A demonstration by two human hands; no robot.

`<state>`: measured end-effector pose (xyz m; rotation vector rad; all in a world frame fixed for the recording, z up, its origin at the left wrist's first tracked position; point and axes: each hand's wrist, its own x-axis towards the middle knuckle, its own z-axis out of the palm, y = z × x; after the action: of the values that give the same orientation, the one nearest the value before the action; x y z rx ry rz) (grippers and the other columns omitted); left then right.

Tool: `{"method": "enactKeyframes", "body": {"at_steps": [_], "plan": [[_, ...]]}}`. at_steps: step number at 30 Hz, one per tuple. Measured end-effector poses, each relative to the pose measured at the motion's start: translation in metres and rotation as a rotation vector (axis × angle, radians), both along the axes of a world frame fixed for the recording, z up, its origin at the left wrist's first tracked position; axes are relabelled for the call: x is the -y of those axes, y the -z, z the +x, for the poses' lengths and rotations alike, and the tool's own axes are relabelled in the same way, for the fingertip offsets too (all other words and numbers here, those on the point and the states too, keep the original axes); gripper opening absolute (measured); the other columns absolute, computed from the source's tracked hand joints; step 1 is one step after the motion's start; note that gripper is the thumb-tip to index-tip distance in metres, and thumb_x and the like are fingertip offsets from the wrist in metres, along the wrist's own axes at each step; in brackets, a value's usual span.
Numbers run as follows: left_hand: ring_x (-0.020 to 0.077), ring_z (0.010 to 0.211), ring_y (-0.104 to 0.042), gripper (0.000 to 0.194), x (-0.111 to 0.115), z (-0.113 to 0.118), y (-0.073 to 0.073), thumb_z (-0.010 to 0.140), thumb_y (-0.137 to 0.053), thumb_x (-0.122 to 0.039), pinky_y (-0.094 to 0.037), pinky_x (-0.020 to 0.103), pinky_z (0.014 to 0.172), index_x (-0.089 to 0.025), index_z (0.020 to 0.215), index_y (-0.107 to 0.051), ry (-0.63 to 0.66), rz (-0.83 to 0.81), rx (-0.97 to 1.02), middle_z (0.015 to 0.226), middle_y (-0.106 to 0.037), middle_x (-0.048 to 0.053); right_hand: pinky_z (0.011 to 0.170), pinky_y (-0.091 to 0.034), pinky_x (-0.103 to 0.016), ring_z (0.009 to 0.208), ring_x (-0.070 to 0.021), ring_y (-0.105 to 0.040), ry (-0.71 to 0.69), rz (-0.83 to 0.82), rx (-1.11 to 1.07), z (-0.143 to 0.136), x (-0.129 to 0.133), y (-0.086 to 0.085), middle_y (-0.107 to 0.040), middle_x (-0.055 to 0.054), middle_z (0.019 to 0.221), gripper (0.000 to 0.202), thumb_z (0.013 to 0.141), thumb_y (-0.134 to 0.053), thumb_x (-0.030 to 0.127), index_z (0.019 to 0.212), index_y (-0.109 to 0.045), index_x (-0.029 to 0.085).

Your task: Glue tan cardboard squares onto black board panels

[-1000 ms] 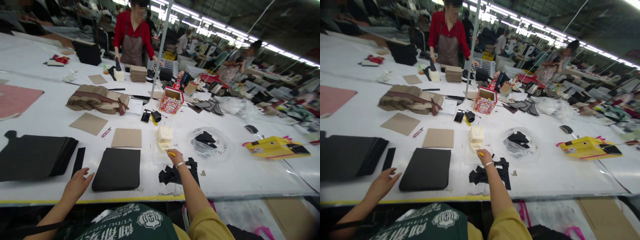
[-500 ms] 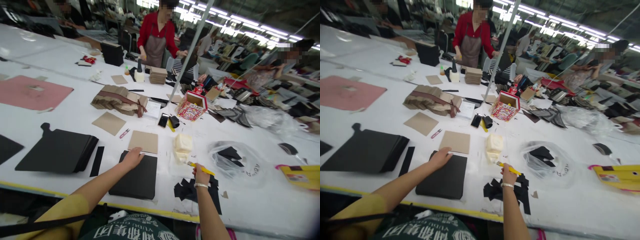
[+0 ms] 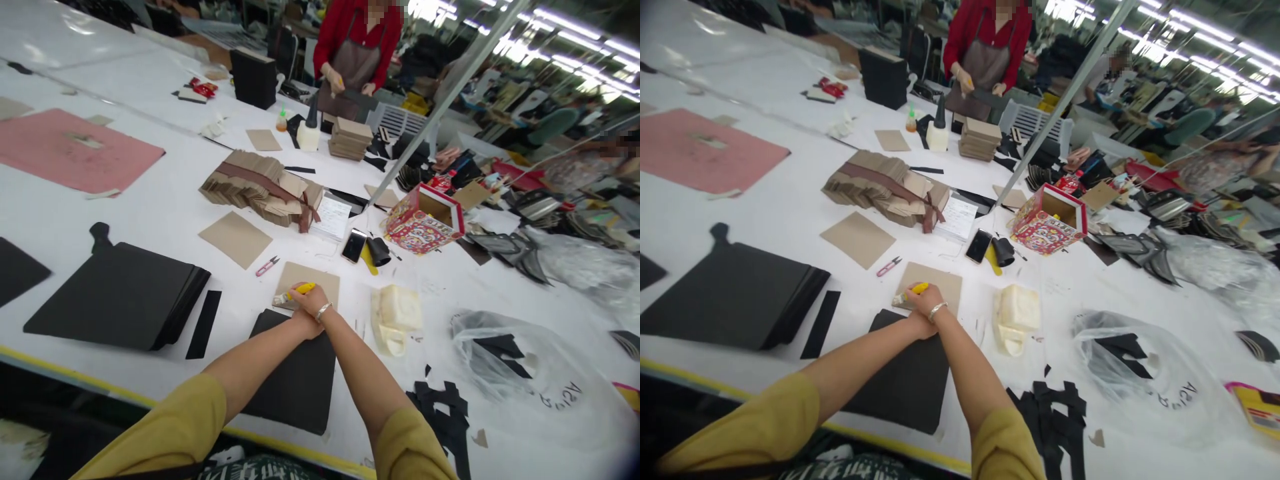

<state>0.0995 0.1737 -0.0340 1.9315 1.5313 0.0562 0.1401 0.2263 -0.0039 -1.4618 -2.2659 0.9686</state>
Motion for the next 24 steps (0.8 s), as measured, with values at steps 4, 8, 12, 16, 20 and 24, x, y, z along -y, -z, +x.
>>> {"method": "enactKeyframes", "body": {"at_steps": [4, 8, 12, 16, 20, 24], "plan": [[0.03, 0.113, -0.041, 0.045, -0.001, -0.001, -0.002, 0.083, -0.041, -0.038, -0.031, 0.041, 0.09, -0.014, 0.12, -0.047, -0.029, -0.012, 0.0, 0.127, -0.044, 0.02, 0.063, -0.044, -0.017, 0.066, -0.0101, -0.059, -0.041, -0.065, -0.052, -0.007, -0.022, 0.017, -0.067, 0.003, 0.072, 0.015, 0.074, -0.053, 0.026, 0.075, -0.067, 0.022], [0.0317, 0.109, -0.045, 0.051, -0.002, -0.001, -0.009, 0.083, -0.036, -0.044, -0.034, 0.044, 0.086, -0.012, 0.121, -0.047, -0.055, -0.027, -0.017, 0.122, -0.048, 0.021, 0.066, -0.045, -0.019, 0.071, -0.0113, -0.06, 0.211, -0.031, -0.081, -0.015, -0.052, 0.032, -0.067, 0.002, 0.077, 0.018, 0.075, -0.052, 0.032, 0.079, -0.066, 0.022], [0.0303, 0.108, -0.046, 0.051, -0.002, 0.0, -0.013, 0.083, -0.033, -0.046, -0.036, 0.044, 0.086, -0.011, 0.116, -0.051, -0.041, -0.032, -0.069, 0.119, -0.05, 0.019, 0.064, -0.044, -0.02, 0.069, -0.0122, -0.06, 0.362, -0.003, -0.031, -0.007, -0.068, 0.04, -0.067, 0.0, 0.074, 0.02, 0.077, -0.05, 0.035, 0.081, -0.065, 0.022], [0.0308, 0.102, -0.05, 0.049, -0.006, 0.0, -0.014, 0.083, -0.033, -0.046, -0.039, 0.046, 0.082, -0.01, 0.109, -0.054, -0.013, -0.032, -0.122, 0.112, -0.053, 0.019, 0.059, -0.043, -0.021, 0.065, -0.0135, -0.059, 0.469, 0.029, 0.055, 0.042, -0.068, 0.036, -0.065, -0.002, 0.068, 0.021, 0.077, -0.049, 0.035, 0.075, -0.065, 0.021], [0.0289, 0.095, -0.055, 0.036, -0.019, -0.002, -0.008, 0.082, -0.042, -0.034, -0.043, 0.041, 0.077, -0.009, 0.104, -0.055, 0.041, 0.001, -0.162, 0.106, -0.055, 0.018, 0.053, -0.04, -0.022, 0.057, -0.0142, -0.057, 0.563, 0.05, 0.119, 0.096, -0.063, 0.026, -0.063, -0.004, 0.061, 0.027, 0.08, -0.044, 0.036, 0.074, -0.065, 0.018], [0.0258, 0.096, -0.053, 0.038, -0.033, -0.005, 0.0, 0.072, -0.057, -0.024, -0.042, 0.035, 0.08, -0.01, 0.107, -0.052, 0.108, 0.068, -0.201, 0.113, -0.05, 0.017, 0.056, -0.04, -0.023, 0.061, -0.015, -0.058, 0.573, 0.084, 0.187, 0.118, -0.047, 0.022, -0.063, -0.005, 0.065, 0.031, 0.081, -0.041, 0.037, 0.074, -0.064, 0.019]]}}
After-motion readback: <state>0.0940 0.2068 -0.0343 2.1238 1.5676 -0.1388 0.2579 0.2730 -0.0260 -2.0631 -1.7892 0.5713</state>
